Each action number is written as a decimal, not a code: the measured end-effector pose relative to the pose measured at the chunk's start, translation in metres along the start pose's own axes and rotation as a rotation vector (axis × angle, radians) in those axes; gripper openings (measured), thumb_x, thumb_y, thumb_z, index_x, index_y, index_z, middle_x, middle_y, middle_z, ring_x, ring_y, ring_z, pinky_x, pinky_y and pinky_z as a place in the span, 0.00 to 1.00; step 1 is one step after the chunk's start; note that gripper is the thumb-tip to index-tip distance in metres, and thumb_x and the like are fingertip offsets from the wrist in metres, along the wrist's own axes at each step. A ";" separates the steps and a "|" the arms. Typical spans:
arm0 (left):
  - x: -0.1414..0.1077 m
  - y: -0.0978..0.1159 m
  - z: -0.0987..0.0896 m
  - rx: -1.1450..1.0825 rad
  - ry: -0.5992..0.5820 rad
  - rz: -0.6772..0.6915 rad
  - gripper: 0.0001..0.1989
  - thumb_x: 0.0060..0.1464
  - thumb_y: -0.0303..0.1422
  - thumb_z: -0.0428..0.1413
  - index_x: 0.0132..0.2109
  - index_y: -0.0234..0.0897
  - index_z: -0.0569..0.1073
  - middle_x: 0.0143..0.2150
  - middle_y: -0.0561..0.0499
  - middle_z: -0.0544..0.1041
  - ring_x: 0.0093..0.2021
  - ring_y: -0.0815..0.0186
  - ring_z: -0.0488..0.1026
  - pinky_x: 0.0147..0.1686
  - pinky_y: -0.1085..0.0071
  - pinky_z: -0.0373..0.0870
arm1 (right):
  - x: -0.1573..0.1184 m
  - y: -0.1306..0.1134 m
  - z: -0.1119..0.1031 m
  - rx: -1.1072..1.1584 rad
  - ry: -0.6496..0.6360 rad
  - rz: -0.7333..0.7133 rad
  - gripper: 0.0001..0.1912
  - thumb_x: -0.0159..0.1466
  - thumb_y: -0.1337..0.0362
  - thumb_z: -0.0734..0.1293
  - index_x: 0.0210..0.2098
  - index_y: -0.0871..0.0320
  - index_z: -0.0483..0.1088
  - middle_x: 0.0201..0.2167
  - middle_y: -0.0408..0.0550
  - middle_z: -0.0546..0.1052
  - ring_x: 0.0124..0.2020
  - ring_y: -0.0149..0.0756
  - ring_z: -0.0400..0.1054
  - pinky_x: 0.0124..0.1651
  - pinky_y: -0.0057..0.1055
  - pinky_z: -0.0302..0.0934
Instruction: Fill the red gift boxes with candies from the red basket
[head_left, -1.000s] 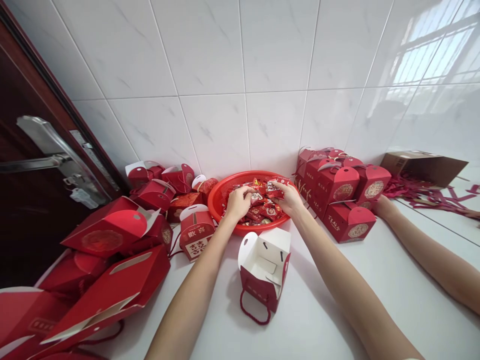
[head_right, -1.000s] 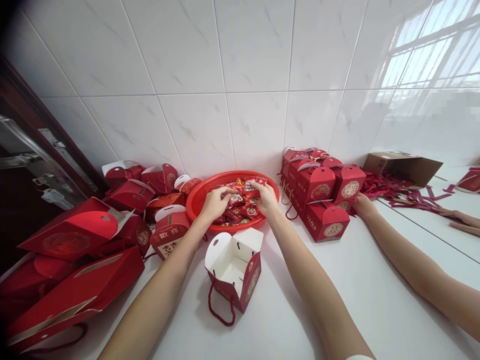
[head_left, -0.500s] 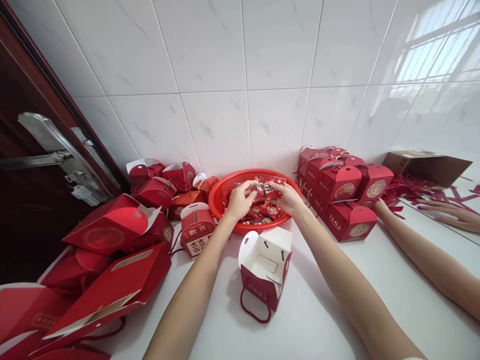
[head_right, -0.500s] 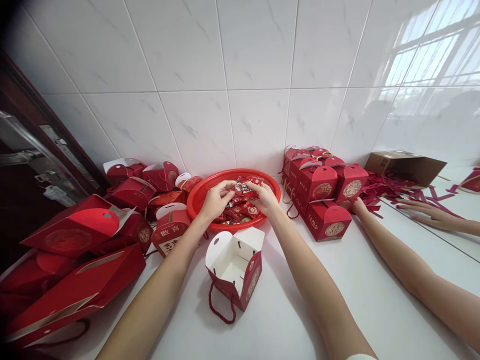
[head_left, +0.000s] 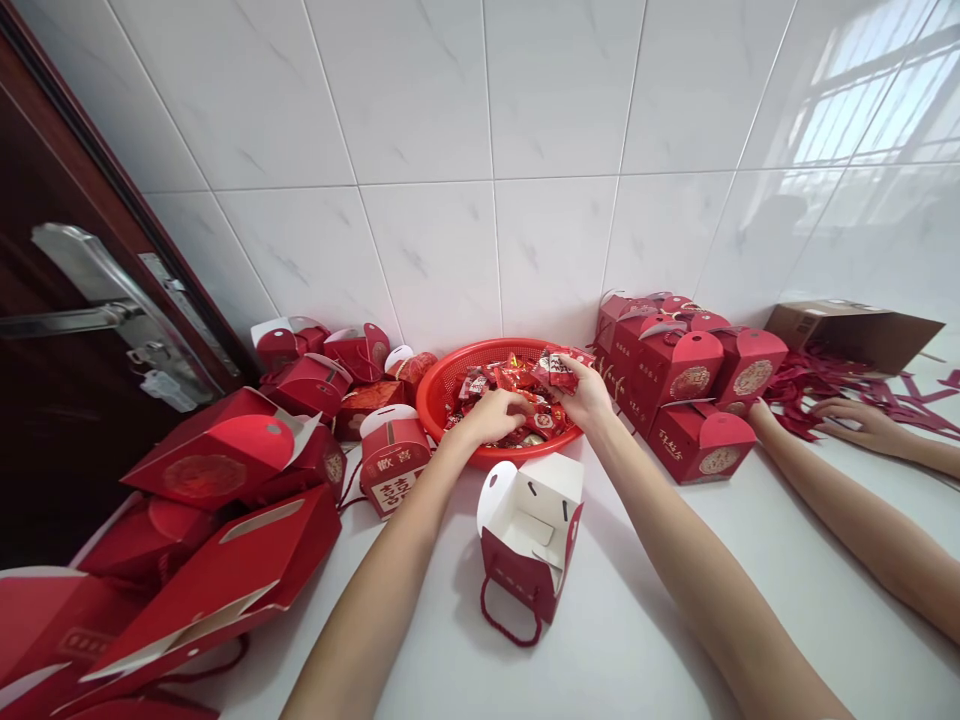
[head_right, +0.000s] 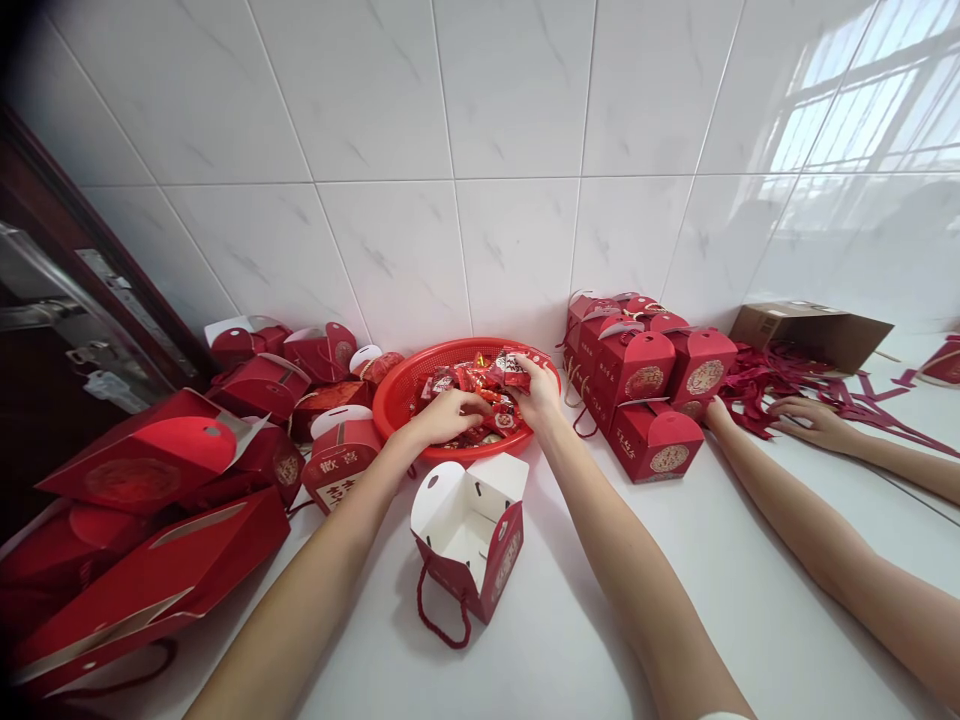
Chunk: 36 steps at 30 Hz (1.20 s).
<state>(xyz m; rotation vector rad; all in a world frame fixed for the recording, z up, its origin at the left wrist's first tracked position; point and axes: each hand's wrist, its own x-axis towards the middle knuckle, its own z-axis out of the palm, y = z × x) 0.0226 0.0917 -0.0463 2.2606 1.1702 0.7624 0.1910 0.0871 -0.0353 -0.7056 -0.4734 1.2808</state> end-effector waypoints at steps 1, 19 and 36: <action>0.001 0.000 0.000 0.030 -0.011 -0.004 0.16 0.47 0.18 0.57 0.40 0.38 0.83 0.42 0.49 0.85 0.45 0.59 0.81 0.51 0.67 0.75 | 0.001 0.000 0.000 0.014 0.015 -0.010 0.05 0.53 0.71 0.72 0.27 0.56 0.74 0.25 0.39 0.79 0.28 0.31 0.74 0.32 0.27 0.69; 0.037 0.003 -0.002 0.417 -0.156 -0.090 0.10 0.49 0.21 0.59 0.36 0.37 0.81 0.39 0.41 0.84 0.43 0.52 0.80 0.48 0.61 0.73 | 0.000 0.000 0.004 0.040 0.052 -0.106 0.07 0.48 0.69 0.73 0.26 0.56 0.71 0.22 0.38 0.77 0.25 0.30 0.71 0.26 0.25 0.65; 0.018 0.006 -0.008 0.288 -0.322 -0.101 0.18 0.42 0.23 0.59 0.42 0.41 0.82 0.32 0.52 0.82 0.33 0.61 0.78 0.34 0.73 0.70 | -0.013 -0.003 0.009 -0.006 -0.024 -0.107 0.06 0.48 0.69 0.73 0.25 0.55 0.73 0.23 0.40 0.78 0.26 0.33 0.72 0.29 0.27 0.67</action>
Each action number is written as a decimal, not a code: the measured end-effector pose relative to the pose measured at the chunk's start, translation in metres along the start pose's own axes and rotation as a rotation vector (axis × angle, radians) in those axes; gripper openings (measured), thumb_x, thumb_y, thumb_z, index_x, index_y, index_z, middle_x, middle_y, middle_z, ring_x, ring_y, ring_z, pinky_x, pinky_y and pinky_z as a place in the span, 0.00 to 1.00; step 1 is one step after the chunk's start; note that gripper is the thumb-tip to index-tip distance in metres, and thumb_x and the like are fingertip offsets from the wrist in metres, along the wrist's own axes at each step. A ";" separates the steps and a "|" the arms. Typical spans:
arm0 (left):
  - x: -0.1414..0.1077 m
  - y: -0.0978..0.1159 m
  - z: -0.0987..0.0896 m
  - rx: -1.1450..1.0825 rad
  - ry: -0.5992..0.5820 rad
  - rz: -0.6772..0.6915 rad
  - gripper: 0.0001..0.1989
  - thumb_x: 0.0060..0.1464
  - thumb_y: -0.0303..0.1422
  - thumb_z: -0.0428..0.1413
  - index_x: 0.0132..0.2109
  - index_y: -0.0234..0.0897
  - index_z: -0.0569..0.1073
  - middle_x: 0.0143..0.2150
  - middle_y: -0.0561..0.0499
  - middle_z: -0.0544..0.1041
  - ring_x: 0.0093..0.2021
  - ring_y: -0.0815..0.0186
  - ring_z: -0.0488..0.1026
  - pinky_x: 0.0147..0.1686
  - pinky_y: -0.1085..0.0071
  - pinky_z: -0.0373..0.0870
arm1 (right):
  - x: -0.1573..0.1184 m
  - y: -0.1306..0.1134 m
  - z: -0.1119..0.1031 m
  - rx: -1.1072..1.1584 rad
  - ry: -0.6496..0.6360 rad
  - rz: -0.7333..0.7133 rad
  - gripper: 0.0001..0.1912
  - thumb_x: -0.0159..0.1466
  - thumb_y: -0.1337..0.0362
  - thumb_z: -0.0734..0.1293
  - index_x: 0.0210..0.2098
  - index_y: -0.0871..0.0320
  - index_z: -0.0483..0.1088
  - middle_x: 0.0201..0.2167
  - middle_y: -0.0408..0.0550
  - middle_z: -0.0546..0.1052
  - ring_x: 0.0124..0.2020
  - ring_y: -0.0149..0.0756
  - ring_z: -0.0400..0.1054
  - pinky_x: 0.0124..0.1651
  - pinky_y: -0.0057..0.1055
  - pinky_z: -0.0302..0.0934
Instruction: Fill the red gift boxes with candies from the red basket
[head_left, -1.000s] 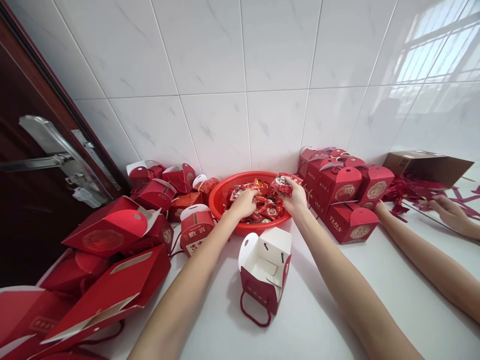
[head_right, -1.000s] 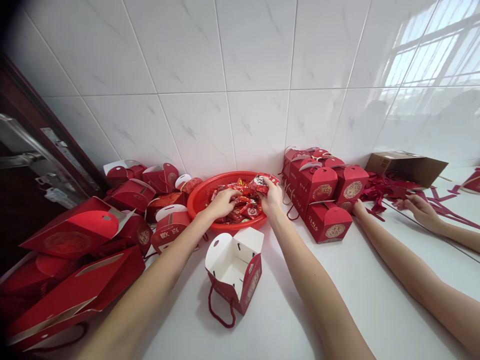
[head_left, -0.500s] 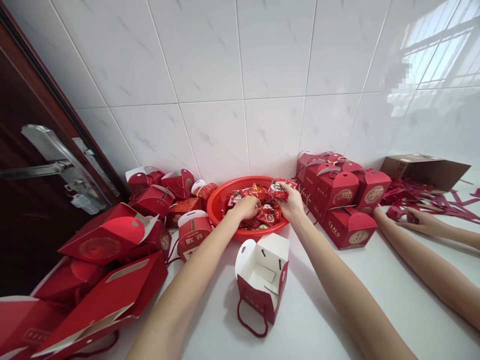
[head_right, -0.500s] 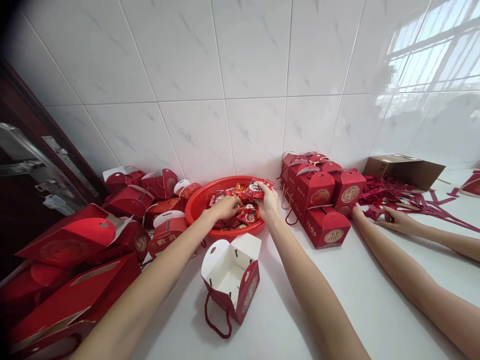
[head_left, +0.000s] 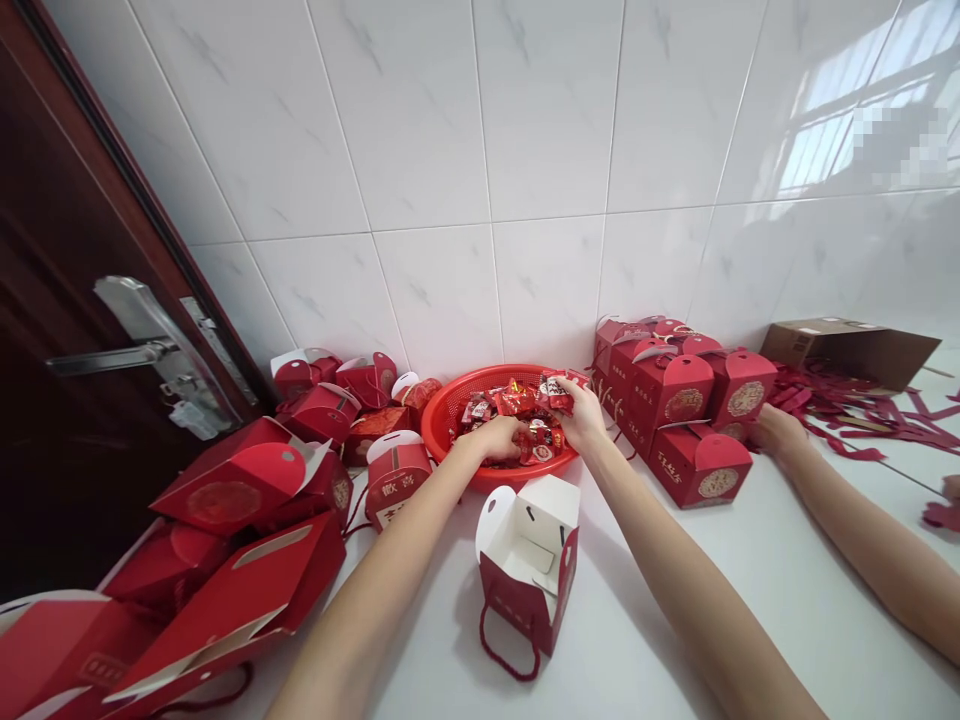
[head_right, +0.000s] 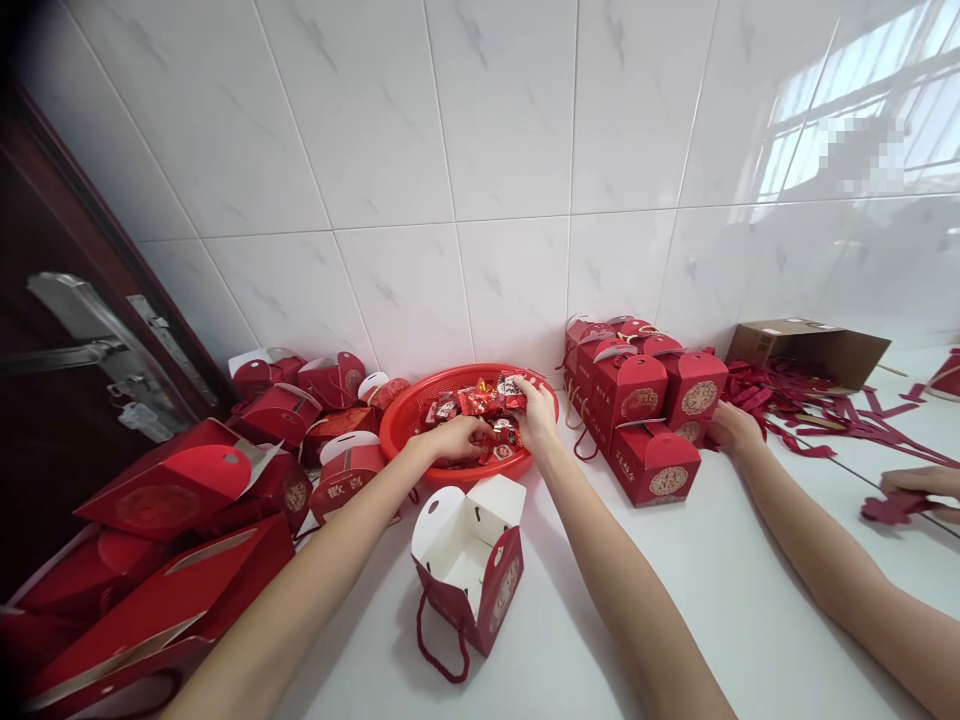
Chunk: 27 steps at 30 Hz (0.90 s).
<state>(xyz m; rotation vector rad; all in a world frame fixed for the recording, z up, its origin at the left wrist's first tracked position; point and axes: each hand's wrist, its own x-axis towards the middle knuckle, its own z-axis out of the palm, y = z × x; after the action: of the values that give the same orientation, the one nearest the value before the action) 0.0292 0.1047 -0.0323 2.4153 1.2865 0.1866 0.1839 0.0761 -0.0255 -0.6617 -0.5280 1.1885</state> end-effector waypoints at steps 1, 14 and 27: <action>0.000 0.000 0.000 -0.015 0.000 0.005 0.16 0.42 0.22 0.59 0.39 0.40 0.82 0.30 0.52 0.81 0.32 0.62 0.77 0.33 0.73 0.69 | 0.000 0.000 0.000 0.001 0.000 0.000 0.06 0.48 0.68 0.73 0.25 0.56 0.73 0.23 0.40 0.78 0.25 0.33 0.72 0.28 0.27 0.67; -0.019 0.004 -0.013 -0.344 0.342 0.048 0.09 0.46 0.27 0.60 0.38 0.36 0.75 0.43 0.46 0.80 0.46 0.59 0.77 0.46 0.66 0.75 | -0.002 -0.002 0.000 -0.026 -0.034 0.003 0.07 0.47 0.66 0.74 0.25 0.56 0.73 0.23 0.40 0.78 0.25 0.33 0.71 0.26 0.27 0.65; -0.157 0.049 -0.050 -0.232 0.010 0.087 0.12 0.57 0.39 0.58 0.46 0.46 0.82 0.48 0.48 0.78 0.42 0.62 0.77 0.39 0.72 0.72 | -0.021 -0.033 0.009 -0.270 -0.332 0.140 0.09 0.49 0.64 0.77 0.25 0.59 0.74 0.20 0.42 0.76 0.19 0.31 0.66 0.20 0.27 0.61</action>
<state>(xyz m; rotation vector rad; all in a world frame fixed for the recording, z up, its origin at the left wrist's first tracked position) -0.0377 -0.0346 0.0435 2.2748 1.0983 0.3528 0.1933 0.0506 0.0041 -0.7433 -0.9455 1.3827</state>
